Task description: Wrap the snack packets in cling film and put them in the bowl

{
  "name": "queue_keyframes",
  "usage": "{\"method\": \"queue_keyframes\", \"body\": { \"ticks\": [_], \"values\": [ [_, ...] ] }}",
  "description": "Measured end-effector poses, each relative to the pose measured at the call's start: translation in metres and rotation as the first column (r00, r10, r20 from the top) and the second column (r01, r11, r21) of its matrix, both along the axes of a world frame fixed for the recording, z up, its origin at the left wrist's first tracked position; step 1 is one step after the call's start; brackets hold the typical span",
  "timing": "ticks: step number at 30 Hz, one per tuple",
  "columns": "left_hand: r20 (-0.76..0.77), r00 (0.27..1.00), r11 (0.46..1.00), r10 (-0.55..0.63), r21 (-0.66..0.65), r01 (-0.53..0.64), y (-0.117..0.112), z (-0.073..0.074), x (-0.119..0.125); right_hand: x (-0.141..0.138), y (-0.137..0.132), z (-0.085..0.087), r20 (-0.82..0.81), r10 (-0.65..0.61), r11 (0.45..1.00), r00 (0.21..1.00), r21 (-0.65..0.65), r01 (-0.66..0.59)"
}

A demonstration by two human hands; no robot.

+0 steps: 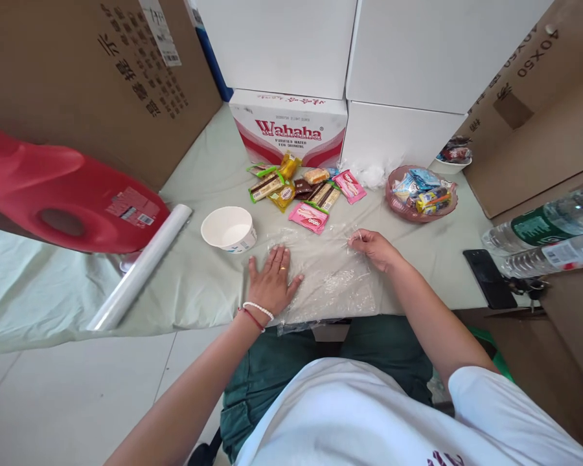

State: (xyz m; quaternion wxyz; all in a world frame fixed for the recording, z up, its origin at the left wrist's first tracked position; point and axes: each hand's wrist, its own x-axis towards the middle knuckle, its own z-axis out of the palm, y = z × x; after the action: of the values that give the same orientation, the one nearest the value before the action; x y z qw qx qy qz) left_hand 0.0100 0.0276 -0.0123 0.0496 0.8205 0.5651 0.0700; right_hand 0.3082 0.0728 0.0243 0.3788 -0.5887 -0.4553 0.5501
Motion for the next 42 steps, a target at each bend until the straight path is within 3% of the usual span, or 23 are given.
{"method": "queue_keyframes", "body": {
  "ticks": [3,7,14,16,18,21,25,27,30,34,38,40,42],
  "values": [
    [0.033,0.998,0.999,-0.046,0.002,0.046,0.016,0.001,0.008,0.012,0.000,0.004,-0.069,-0.058,0.998,0.996,-0.040,0.055],
    [0.043,0.997,0.997,-0.070,-0.035,0.072,0.027,-0.001,0.012,0.020,-0.001,-0.003,0.058,-0.148,0.985,0.987,-0.076,0.152],
    [0.028,0.998,0.997,-0.059,-0.038,0.060,0.002,-0.002,-0.014,0.050,-0.013,-0.013,0.179,-0.124,0.987,0.976,-0.077,0.140],
    [0.040,0.998,0.998,-0.056,-0.040,0.058,-0.005,-0.002,-0.019,0.059,-0.004,-0.009,0.324,-0.169,0.985,0.931,0.013,0.174],
    [0.053,0.997,0.998,-0.051,-0.038,0.053,-0.008,-0.002,-0.020,0.057,0.015,-0.001,0.513,-0.238,0.969,0.825,0.181,0.167],
    [0.052,0.998,0.998,-0.045,-0.037,0.047,-0.009,-0.002,-0.020,0.021,0.053,0.016,0.732,-0.182,0.955,0.657,0.292,-0.060],
    [0.023,0.998,0.998,-0.051,-0.035,0.052,-0.008,-0.002,-0.021,-0.066,0.093,0.028,0.907,0.041,0.919,0.420,0.131,-0.373],
    [0.014,0.999,0.998,-0.049,-0.028,0.049,-0.008,-0.002,-0.021,-0.103,0.103,0.025,0.948,0.096,0.899,0.304,0.048,-0.435],
    [0.025,0.999,0.999,-0.044,-0.013,0.045,-0.008,-0.002,-0.022,-0.126,0.105,0.017,0.970,0.085,0.910,0.226,0.017,-0.414],
    [0.068,0.996,0.998,-0.056,-0.010,0.057,-0.008,-0.002,-0.022,-0.109,0.091,0.018,0.970,0.075,0.908,0.231,0.029,-0.419],
    [0.105,0.993,0.999,-0.052,-0.007,0.053,-0.007,-0.002,-0.022,-0.062,0.088,0.035,0.929,0.136,0.874,0.345,0.051,-0.483],
    [0.121,0.991,0.999,-0.051,0.000,0.051,-0.007,-0.003,-0.023,-0.036,0.101,0.041,0.913,0.072,0.914,0.403,0.101,-0.392],
    [0.130,0.990,0.999,-0.051,0.004,0.051,-0.007,-0.005,-0.023,-0.015,0.123,0.042,0.913,-0.073,0.971,0.401,0.157,-0.180]
  ]
}}
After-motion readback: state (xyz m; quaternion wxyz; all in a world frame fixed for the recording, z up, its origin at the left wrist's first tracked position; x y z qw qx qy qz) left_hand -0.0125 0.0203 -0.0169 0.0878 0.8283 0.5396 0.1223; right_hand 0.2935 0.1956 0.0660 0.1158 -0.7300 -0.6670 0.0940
